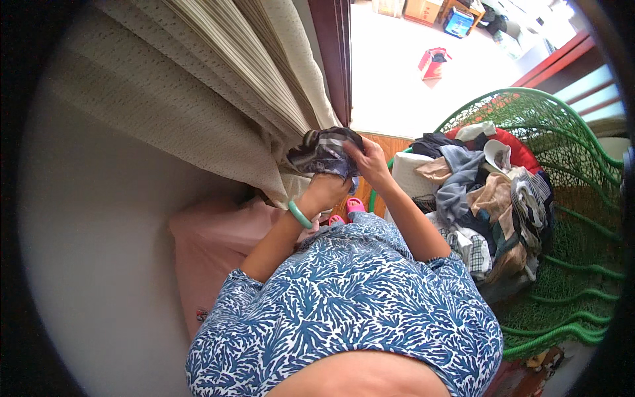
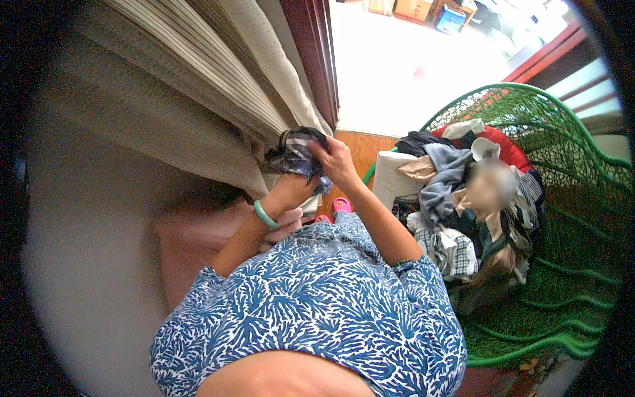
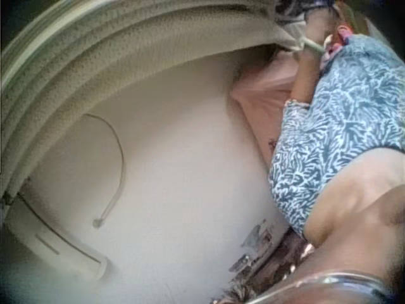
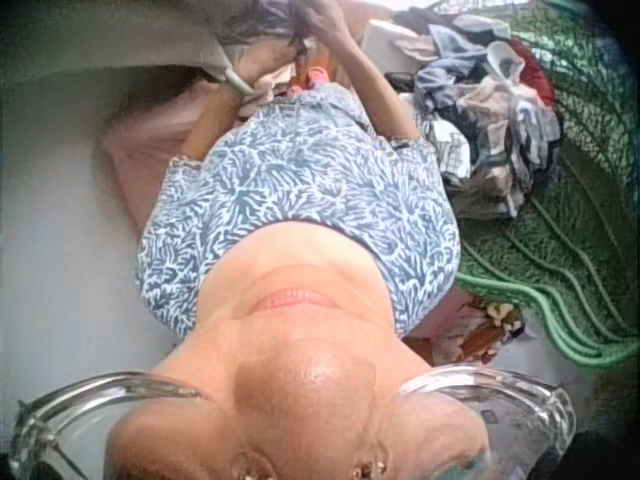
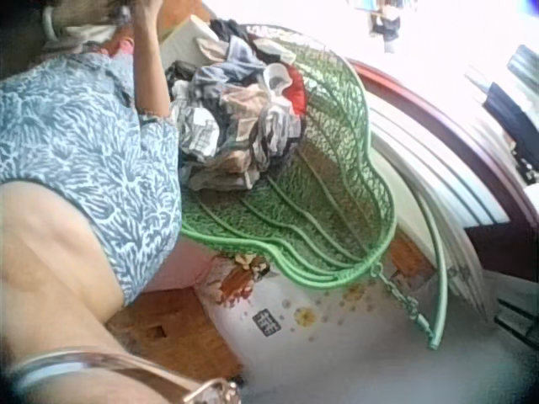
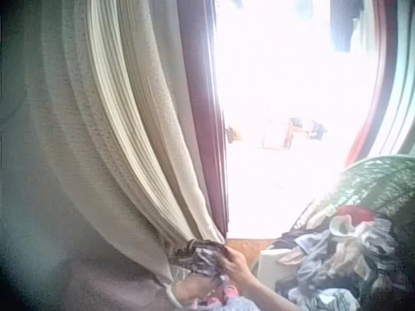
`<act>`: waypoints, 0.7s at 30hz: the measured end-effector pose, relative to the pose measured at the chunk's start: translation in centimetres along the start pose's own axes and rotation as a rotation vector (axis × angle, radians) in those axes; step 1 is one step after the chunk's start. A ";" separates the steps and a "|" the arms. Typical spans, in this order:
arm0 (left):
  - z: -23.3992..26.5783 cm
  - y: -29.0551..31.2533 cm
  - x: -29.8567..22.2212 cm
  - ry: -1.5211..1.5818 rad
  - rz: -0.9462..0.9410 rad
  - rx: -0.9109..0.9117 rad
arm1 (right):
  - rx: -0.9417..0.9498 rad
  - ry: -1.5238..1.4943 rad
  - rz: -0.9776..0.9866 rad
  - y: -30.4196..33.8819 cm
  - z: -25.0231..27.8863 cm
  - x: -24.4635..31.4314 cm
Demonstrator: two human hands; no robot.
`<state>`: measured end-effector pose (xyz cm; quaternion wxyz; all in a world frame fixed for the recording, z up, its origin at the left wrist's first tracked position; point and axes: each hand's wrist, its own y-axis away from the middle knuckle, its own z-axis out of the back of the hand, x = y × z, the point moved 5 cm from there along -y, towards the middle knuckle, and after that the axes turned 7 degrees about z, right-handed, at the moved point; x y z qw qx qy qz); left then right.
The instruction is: The person sorts through a green laundry basket filled with various garments, picking up items one by one. They unfold each piece, shake it out, and fold it neatly before placing it on a pink-covered surface. The process is repeated for multiple items including patterned shirts and pants.
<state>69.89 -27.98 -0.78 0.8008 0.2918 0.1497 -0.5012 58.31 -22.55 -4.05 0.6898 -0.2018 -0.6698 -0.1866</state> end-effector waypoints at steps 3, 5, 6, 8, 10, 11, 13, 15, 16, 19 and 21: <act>2.3 -0.2 -0.4 -0.020 0.201 0.076 | -0.122 0.172 0.089 -1.7 1.2 -0.7; 3.0 -0.6 0.3 0.177 0.340 0.084 | -0.059 0.165 0.103 -2.0 1.2 -1.5; 3.5 -0.9 1.2 0.317 0.445 -0.052 | 0.036 0.175 0.015 -2.0 0.9 -2.4; 5.1 -1.0 -1.1 0.064 -0.163 -0.639 | 0.207 0.159 0.177 -1.0 -0.1 -2.1; 2.8 -2.5 0.1 0.299 -0.197 -0.271 | 0.292 0.260 0.412 0.4 -0.8 -1.0; 1.7 -2.7 0.9 0.380 -0.140 -0.150 | 0.288 0.281 0.418 1.1 -1.0 -0.9; 0.5 -2.5 2.6 0.575 -0.031 -0.021 | 0.237 0.366 0.314 1.8 -0.5 -1.0; 0.2 -1.8 4.2 0.707 0.058 0.034 | 0.203 0.385 0.220 2.1 0.3 -1.1; 0.2 -1.6 4.6 0.762 0.016 0.084 | 0.214 0.313 0.144 2.1 0.7 -1.2; -0.2 -1.4 6.2 0.794 0.114 0.306 | 0.210 0.202 0.193 1.6 2.1 -0.3; -0.9 -1.7 6.7 0.646 0.118 0.456 | 0.209 0.154 0.281 1.0 3.2 0.9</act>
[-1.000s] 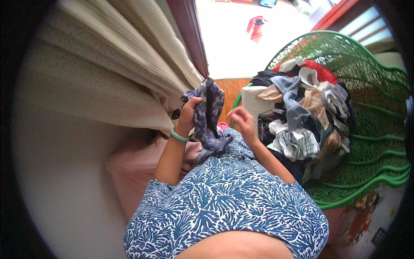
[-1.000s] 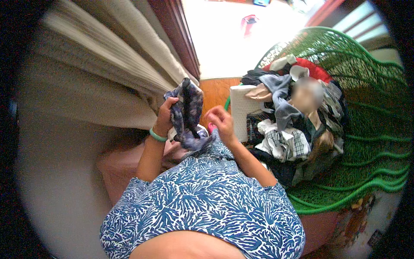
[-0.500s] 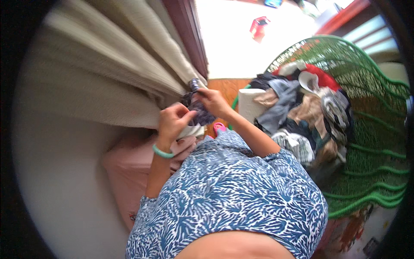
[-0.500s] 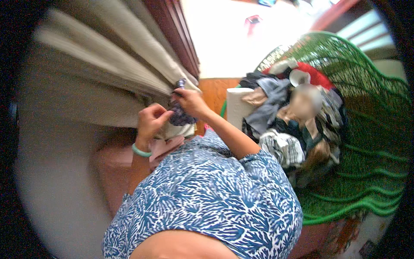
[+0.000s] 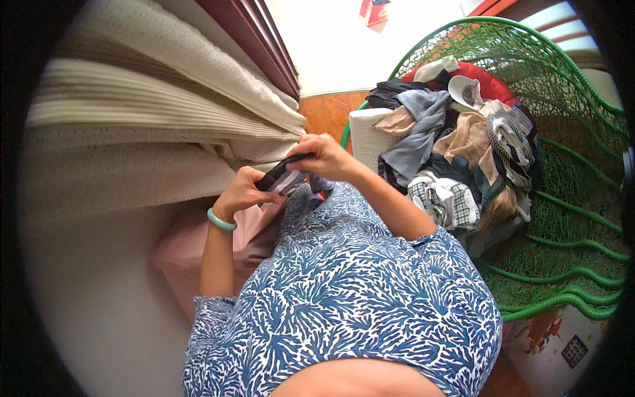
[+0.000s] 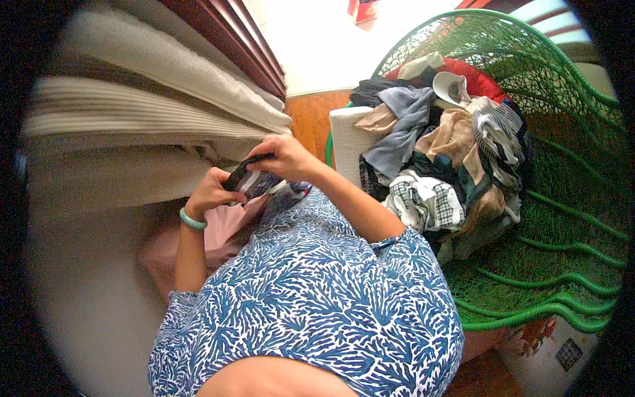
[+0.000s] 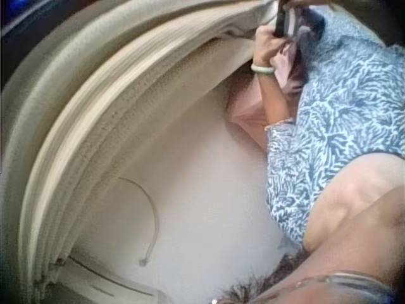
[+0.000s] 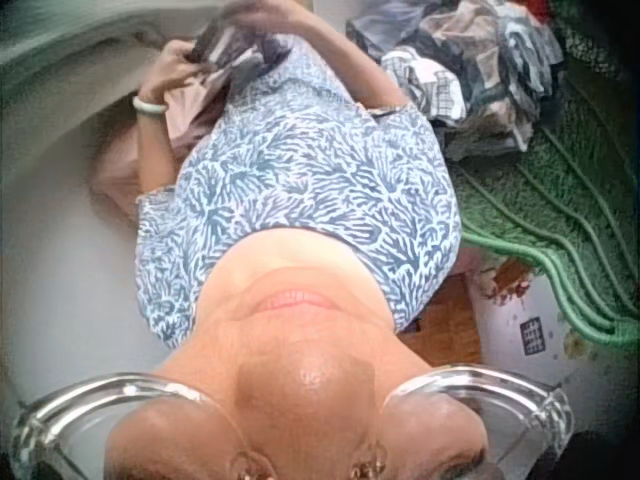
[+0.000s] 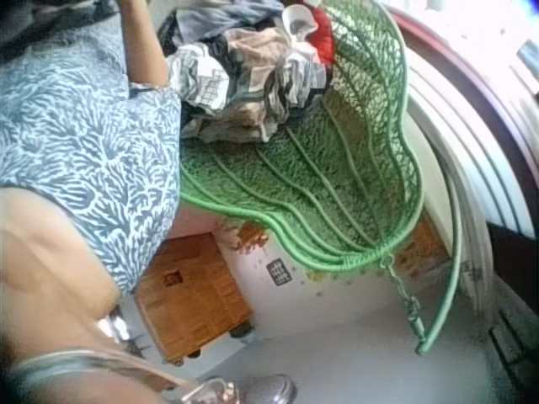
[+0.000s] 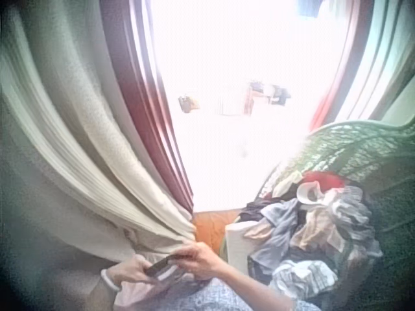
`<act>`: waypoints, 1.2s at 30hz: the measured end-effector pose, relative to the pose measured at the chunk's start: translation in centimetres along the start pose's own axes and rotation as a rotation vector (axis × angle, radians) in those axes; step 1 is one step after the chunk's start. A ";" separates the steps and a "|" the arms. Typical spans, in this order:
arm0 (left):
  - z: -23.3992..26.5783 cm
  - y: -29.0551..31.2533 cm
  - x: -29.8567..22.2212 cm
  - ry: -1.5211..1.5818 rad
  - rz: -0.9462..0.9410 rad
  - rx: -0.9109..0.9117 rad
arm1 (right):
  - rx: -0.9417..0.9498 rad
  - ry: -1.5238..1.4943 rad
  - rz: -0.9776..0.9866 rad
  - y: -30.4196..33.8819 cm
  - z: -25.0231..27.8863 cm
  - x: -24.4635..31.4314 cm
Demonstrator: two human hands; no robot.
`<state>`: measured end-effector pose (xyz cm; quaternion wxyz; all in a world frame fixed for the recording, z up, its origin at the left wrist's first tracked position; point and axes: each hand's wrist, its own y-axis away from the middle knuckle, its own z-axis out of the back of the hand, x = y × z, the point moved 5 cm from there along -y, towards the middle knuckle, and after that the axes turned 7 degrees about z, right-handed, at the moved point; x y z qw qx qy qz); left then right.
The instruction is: The person sorts through a green laundry basket filled with various garments, picking up items one by one. They unfold each piece, shake it out, and fold it neatly before placing it on a pink-covered surface. The process is repeated for multiple items including patterned shirts and pants.
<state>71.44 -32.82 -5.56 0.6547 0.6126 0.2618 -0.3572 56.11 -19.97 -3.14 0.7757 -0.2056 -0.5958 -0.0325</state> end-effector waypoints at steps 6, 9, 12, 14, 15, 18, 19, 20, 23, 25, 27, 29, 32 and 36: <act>2.2 -0.1 -0.1 0.025 -0.280 -0.211 | 0.010 0.031 -0.054 -1.5 5.4 1.9; 6.3 2.2 0.4 0.301 -0.268 -0.591 | 0.020 0.135 -0.214 -1.7 8.7 1.8; 9.3 4.0 -1.4 0.167 -0.336 -0.526 | 0.087 0.222 -0.257 -2.1 11.4 1.6; 10.4 4.8 -2.7 0.102 -0.365 -0.457 | 0.150 0.342 -0.207 -2.5 13.2 1.7; 9.8 5.4 -3.0 0.042 -0.344 -0.423 | 0.227 0.497 -0.234 -2.2 14.0 1.4; 12.9 6.6 -4.2 0.060 -0.367 -0.539 | 0.102 0.554 -0.307 -2.5 18.0 1.6; 13.8 7.1 -4.2 0.086 -0.411 -0.584 | 0.018 0.549 -0.306 -2.4 19.3 1.7; 14.7 7.6 -3.9 0.090 -0.421 -0.607 | 0.011 0.669 -0.339 -2.2 20.7 1.8; 17.8 9.1 -1.9 0.167 -0.479 -0.753 | -0.007 0.478 -0.436 -1.2 23.1 1.2; 19.8 9.5 -0.2 0.289 -0.491 -0.842 | 0.022 0.631 -0.427 -0.8 24.4 1.0; 21.3 9.4 1.7 0.367 -0.386 -0.900 | 0.060 0.741 -0.477 -0.3 25.2 0.3; 22.6 8.8 2.5 0.297 -0.315 -0.924 | 0.050 0.787 -0.482 -0.1 25.5 -0.2; 23.7 8.7 3.3 0.271 -0.291 -1.009 | 0.124 0.856 -0.486 0.2 25.2 -0.7; 24.8 8.9 4.0 0.404 -0.245 -1.010 | 0.207 0.746 -0.570 1.5 25.6 -0.9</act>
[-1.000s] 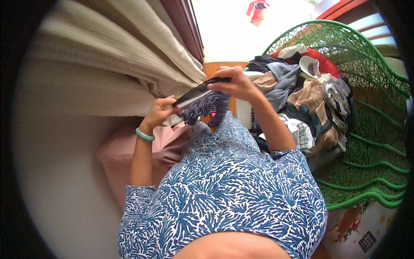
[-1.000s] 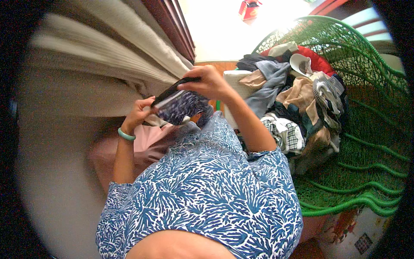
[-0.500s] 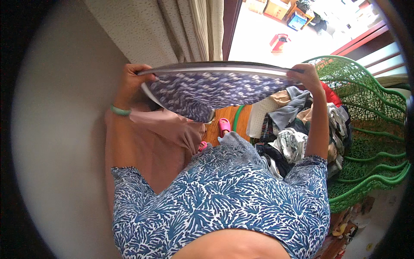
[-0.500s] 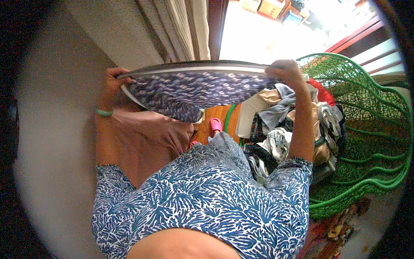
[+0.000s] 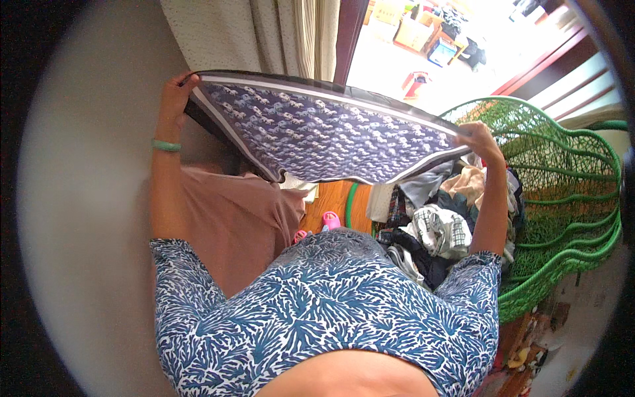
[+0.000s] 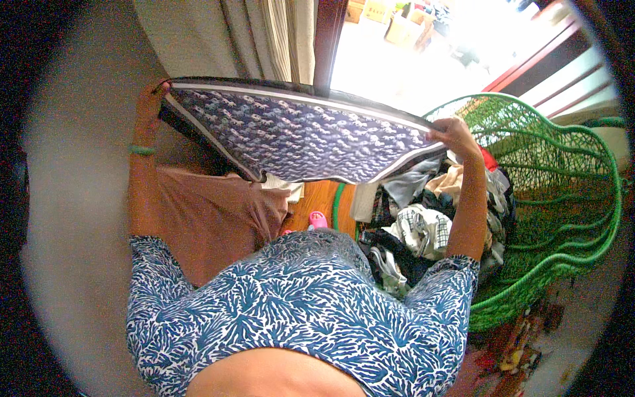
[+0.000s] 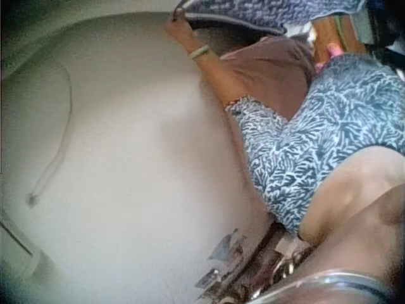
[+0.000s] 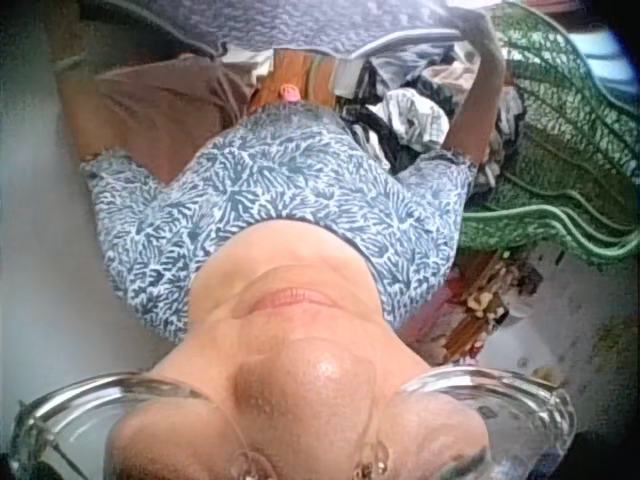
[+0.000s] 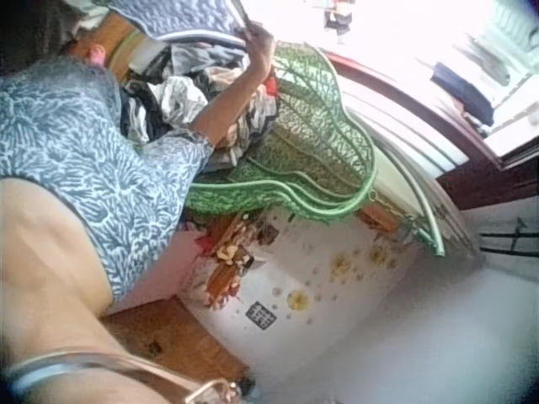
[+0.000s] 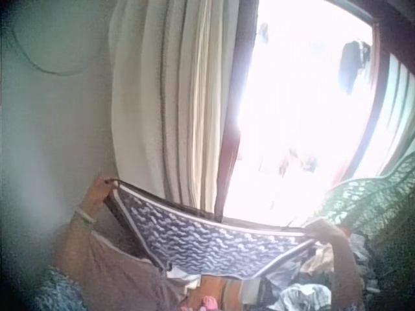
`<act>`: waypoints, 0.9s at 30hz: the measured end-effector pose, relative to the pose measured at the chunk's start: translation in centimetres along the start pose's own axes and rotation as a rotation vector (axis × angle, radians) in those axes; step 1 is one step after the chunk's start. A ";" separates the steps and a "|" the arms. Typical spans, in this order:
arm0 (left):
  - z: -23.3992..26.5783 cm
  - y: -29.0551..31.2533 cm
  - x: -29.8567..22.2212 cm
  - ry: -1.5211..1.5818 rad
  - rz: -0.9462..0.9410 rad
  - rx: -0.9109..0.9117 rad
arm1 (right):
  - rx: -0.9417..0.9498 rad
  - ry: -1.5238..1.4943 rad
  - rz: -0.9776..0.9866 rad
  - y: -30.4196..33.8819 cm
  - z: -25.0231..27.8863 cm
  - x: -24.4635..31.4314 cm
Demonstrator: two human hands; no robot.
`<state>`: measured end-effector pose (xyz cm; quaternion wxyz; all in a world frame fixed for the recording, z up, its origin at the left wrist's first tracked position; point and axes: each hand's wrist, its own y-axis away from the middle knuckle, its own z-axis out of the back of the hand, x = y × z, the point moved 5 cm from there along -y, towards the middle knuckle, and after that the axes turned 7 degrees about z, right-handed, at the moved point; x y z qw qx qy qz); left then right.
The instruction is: The person sorts through a green laundry basket filled with various garments, picking up items one by one. They unfold each piece, shake it out, and fold it neatly before placing it on a pink-covered surface. The process is repeated for multiple items including patterned shirts and pants.
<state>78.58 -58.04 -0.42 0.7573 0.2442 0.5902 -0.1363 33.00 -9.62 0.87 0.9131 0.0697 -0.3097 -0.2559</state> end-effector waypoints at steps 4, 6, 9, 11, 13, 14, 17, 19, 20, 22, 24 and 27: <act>1.2 1.1 0.2 0.006 0.076 0.092 | 0.019 -0.237 0.043 1.1 0.9 -1.5; 1.3 1.9 0.7 0.118 0.068 0.107 | -0.033 -0.314 0.008 0.5 1.5 -2.5; -1.1 2.5 1.8 0.311 -0.053 0.097 | -0.446 -0.873 0.045 -1.5 2.2 -2.8; -4.4 2.3 3.8 0.485 0.143 0.074 | -0.382 -0.813 -0.193 -3.8 0.2 -2.0; -10.6 1.9 5.6 0.821 0.529 0.056 | -0.394 -0.570 -0.103 -6.0 -1.3 1.4; -13.0 2.9 6.0 0.885 0.525 -0.080 | -0.404 -0.653 -0.051 -6.8 -2.5 3.6; -18.8 8.4 3.9 0.850 0.291 -0.006 | -0.273 -0.717 0.002 -6.8 -6.4 10.5; -20.9 12.1 1.4 0.771 0.191 0.096 | -0.229 -0.670 0.211 -5.6 -7.9 15.8; -21.2 13.4 0.1 0.715 0.193 0.190 | -0.253 -0.732 0.178 -4.7 -8.5 17.5; -21.6 14.8 -2.8 0.614 0.102 0.316 | -0.241 -0.880 0.238 -3.5 -9.0 20.8; -21.2 15.5 -5.2 0.502 -0.023 0.364 | -0.294 -0.934 0.324 -2.6 -8.7 23.2; -20.6 15.7 -6.1 0.307 0.046 0.346 | -0.436 -0.712 0.255 -2.0 -8.4 24.7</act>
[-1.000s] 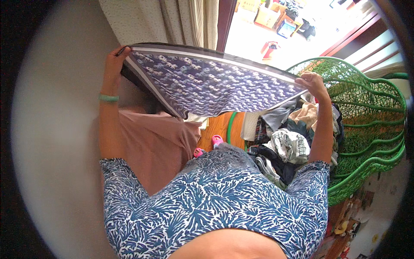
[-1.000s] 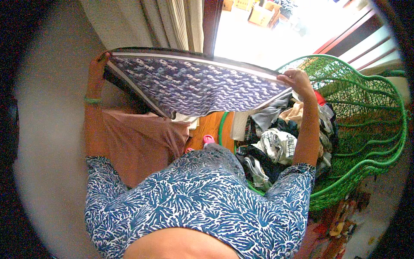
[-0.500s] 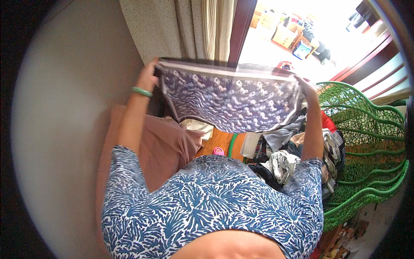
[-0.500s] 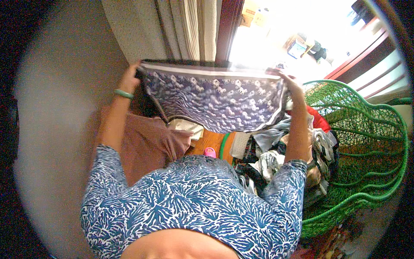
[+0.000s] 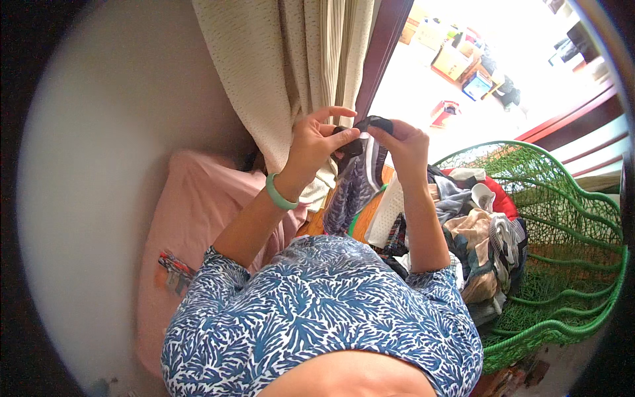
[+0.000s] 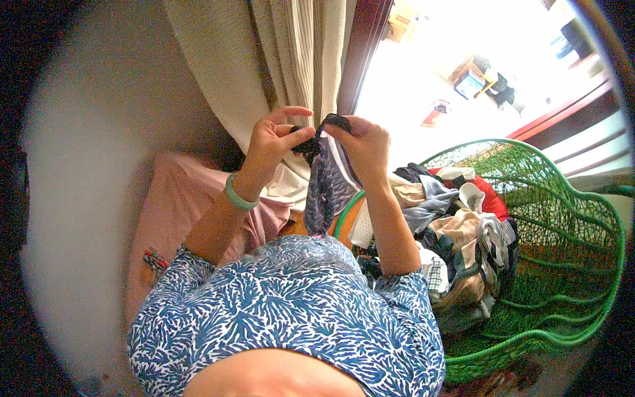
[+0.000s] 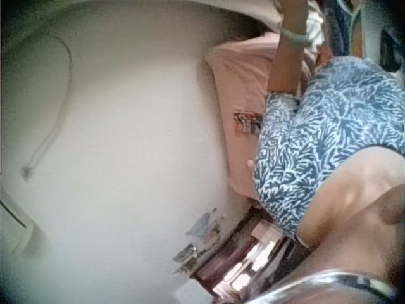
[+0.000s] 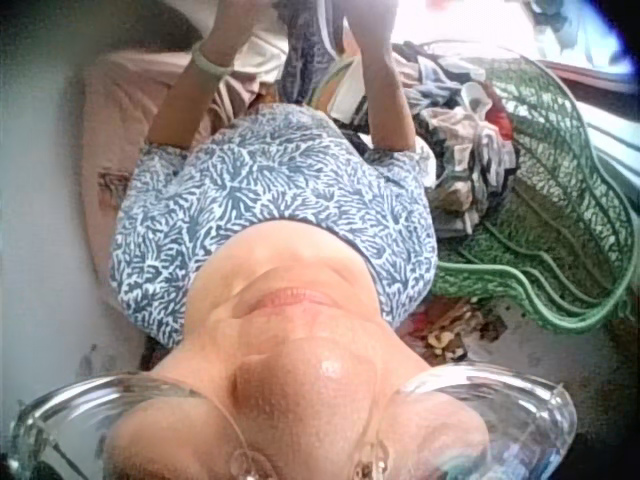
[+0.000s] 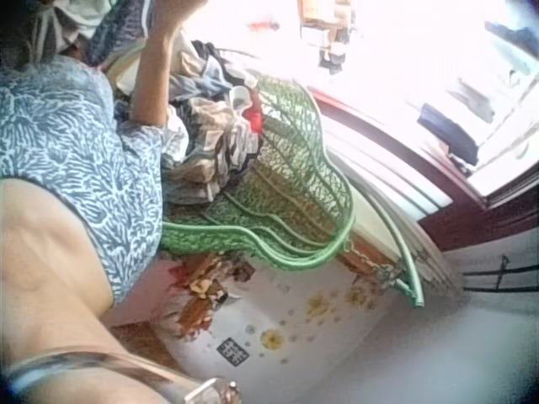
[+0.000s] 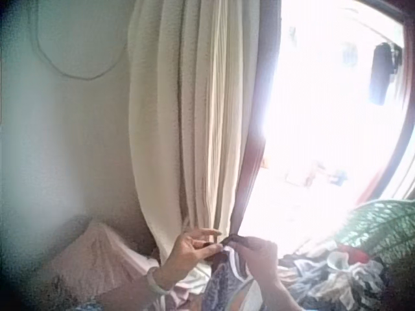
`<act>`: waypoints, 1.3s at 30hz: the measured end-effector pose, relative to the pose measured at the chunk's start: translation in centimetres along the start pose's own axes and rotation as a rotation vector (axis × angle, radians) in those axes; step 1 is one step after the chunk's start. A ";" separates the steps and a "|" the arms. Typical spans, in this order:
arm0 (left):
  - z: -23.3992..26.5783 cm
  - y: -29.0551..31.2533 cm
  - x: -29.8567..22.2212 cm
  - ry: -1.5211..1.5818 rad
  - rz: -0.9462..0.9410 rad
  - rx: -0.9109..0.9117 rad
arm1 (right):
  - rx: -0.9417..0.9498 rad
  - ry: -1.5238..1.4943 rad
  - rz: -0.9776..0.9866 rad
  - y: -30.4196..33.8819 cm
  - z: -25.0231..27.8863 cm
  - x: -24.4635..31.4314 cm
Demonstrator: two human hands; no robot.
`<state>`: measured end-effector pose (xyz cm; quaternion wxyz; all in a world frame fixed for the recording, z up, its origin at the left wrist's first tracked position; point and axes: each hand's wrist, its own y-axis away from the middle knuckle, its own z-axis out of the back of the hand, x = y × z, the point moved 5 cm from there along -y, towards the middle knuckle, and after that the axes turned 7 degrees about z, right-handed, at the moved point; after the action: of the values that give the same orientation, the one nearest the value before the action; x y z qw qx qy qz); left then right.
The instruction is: The person sorts through a green laundry basket filled with various garments, picking up items one by one. They unfold each piece, shake it out, and fold it neatly before placing it on a pink-covered surface. The process is repeated for multiple items including patterned shirts and pants.
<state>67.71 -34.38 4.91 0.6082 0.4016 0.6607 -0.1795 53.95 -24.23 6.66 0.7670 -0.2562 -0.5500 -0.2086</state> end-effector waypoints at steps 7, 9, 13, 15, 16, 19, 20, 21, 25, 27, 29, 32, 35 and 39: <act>0.4 0.6 0.8 0.140 0.013 0.053 | 0.020 0.227 0.265 2.0 -2.2 1.7; 0.7 0.5 0.9 0.117 0.026 0.075 | 0.059 0.218 0.350 2.7 -3.0 2.3; 1.8 0.5 0.6 0.195 0.068 0.006 | 0.088 0.215 0.564 3.6 -4.2 3.2; 1.8 0.7 0.1 0.180 0.064 0.074 | 0.075 0.220 0.584 3.4 -4.4 3.0; 1.7 0.8 0.2 0.173 0.103 0.093 | 0.101 0.224 0.610 3.3 -4.8 3.0; 2.7 0.9 0.0 -0.081 0.116 0.120 | 0.055 0.035 0.291 1.7 -4.3 1.1; 3.5 0.8 0.0 -0.244 0.082 0.069 | 0.038 0.042 0.234 1.2 -4.2 0.7; 3.7 0.9 -0.1 -0.468 -0.062 0.035 | 0.020 -0.017 0.255 0.8 -3.8 0.8; 4.3 1.1 1.8 -0.759 -0.535 -0.049 | -0.024 -0.184 0.238 -1.0 -2.1 1.4; 4.9 0.9 3.4 -0.755 -0.672 -0.100 | -0.015 -0.182 0.266 -1.7 -1.1 2.3; 6.3 -0.3 6.0 -0.711 -0.435 -0.123 | -0.078 -0.080 0.296 -2.3 0.3 3.2; 7.9 -0.3 7.5 -0.724 -0.408 -0.199 | -0.103 -0.045 0.401 -2.8 1.9 4.7; 9.6 0.4 7.1 -0.669 -0.463 -0.269 | -0.167 -0.015 0.369 -3.7 3.5 4.9; 12.9 1.8 2.6 -0.716 -0.622 -0.533 | -0.196 0.130 0.485 -5.1 5.4 5.2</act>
<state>77.69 -41.86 0.41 0.7943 -0.0672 0.5224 -0.3028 48.53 -25.03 13.90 0.7997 -0.4399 -0.3994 -0.0869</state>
